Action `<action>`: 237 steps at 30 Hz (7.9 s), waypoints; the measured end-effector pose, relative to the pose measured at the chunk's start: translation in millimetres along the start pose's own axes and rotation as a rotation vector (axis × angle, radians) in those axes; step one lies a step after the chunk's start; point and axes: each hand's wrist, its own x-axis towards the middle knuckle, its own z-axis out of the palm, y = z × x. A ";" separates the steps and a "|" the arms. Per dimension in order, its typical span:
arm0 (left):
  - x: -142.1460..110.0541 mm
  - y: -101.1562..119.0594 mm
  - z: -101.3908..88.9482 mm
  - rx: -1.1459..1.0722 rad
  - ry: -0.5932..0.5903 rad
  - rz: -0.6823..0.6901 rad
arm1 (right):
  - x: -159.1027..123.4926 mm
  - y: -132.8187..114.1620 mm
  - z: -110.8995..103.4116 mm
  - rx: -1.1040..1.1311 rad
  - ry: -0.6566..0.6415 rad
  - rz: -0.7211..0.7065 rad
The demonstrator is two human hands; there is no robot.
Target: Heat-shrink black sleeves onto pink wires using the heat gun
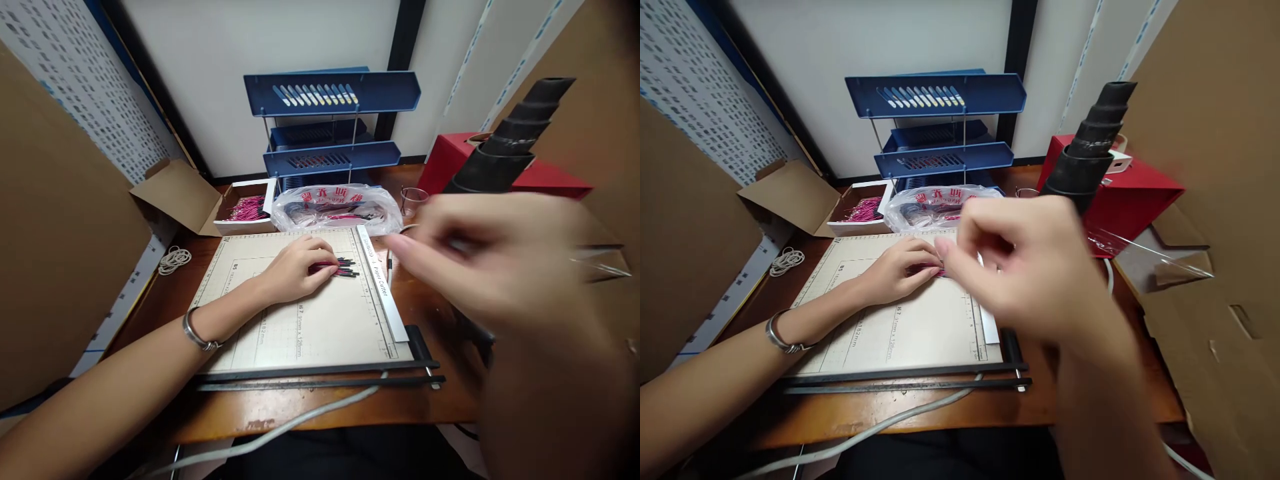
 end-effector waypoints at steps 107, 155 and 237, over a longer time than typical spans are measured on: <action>-6.2 -12.1 -27.2 -0.004 -0.295 0.117 | 4.6 76.6 43.0 -0.170 -0.476 0.387; -2.3 9.9 -5.3 0.188 -0.439 0.043 | 5.9 84.7 46.3 -0.172 -0.387 0.369; 2.1 -0.6 -4.2 0.153 -0.394 -0.012 | 2.8 78.4 47.9 -0.192 -0.407 0.402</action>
